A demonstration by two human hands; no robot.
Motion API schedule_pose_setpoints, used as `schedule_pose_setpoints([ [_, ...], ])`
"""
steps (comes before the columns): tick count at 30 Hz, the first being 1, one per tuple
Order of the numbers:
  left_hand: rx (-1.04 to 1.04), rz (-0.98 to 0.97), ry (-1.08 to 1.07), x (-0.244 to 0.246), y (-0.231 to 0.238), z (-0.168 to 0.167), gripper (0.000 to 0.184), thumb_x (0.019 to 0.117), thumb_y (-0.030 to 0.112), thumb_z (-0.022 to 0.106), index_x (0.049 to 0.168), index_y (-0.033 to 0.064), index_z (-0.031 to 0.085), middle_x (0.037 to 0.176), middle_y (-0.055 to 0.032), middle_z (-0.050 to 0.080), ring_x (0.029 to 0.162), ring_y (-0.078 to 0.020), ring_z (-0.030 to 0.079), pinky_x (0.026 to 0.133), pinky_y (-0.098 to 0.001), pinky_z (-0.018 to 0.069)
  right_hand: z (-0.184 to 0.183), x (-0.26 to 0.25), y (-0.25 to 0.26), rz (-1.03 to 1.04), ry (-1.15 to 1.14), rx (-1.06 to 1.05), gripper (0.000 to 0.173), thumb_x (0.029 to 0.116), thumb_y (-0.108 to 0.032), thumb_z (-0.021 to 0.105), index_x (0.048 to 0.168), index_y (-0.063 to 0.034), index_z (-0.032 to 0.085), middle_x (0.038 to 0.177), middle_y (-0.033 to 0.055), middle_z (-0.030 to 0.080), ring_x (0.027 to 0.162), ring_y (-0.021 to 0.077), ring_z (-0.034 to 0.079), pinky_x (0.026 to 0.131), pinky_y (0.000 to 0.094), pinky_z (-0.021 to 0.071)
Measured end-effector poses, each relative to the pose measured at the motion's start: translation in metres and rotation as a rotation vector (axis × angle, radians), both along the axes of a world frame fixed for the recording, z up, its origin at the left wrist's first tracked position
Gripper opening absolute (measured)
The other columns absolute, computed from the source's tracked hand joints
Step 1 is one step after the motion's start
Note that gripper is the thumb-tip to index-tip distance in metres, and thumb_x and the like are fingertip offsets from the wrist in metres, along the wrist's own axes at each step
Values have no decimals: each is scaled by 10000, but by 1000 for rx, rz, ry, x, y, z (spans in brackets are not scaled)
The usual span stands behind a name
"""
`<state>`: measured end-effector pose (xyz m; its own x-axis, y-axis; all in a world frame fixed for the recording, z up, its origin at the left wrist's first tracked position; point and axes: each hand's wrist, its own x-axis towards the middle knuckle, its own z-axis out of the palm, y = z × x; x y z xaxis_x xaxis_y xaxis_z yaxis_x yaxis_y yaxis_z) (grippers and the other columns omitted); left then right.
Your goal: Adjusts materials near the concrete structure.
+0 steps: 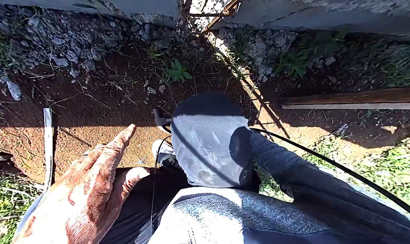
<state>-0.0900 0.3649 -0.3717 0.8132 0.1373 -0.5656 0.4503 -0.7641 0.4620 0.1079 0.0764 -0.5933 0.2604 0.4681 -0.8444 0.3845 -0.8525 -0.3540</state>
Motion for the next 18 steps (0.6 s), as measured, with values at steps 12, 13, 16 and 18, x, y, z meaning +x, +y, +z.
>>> schedule_pose_setpoints([
  [12, 32, 3, 18, -7, -17, 10, 707, 1003, 664, 436, 1538, 203, 472, 1255, -134, 693, 1108, -308, 676, 915, -535, 527, 3, 3, -9, -775, 337, 213, 357, 1108, -79, 390, 1362, 76, 585, 1352, 164, 638, 1219, 66, 569, 1051, 175, 402],
  [13, 39, 0, 15, -6, -16, 10, 705, 1002, 664, 434, 1541, 211, 467, 1258, -125, 692, 1106, -300, 675, 910, -532, 529, 5, 4, -11, -792, 349, 234, 355, 1112, -118, 395, 1353, 50, 593, 1310, 138, 652, 1172, 32, 581, 1021, 157, 426],
  [16, 74, -3, -5, -6, -18, 11, 703, 1000, 666, 430, 1535, 213, 474, 1261, -127, 694, 1093, -308, 686, 891, -545, 538, 3, 15, 10, -515, 308, 27, 354, 1110, -119, 414, 1369, 83, 547, 1339, 226, 625, 1199, 180, 618, 1053, 301, 463],
  [18, 80, -7, -23, -8, -21, 13, 692, 1003, 660, 432, 1545, 231, 463, 1260, -122, 697, 1097, -307, 688, 895, -540, 541, -10, 25, 29, -402, 311, -122, 261, 1080, -30, 439, 1211, 150, 574, 1183, 249, 643, 1034, 177, 635, 950, 266, 490],
])
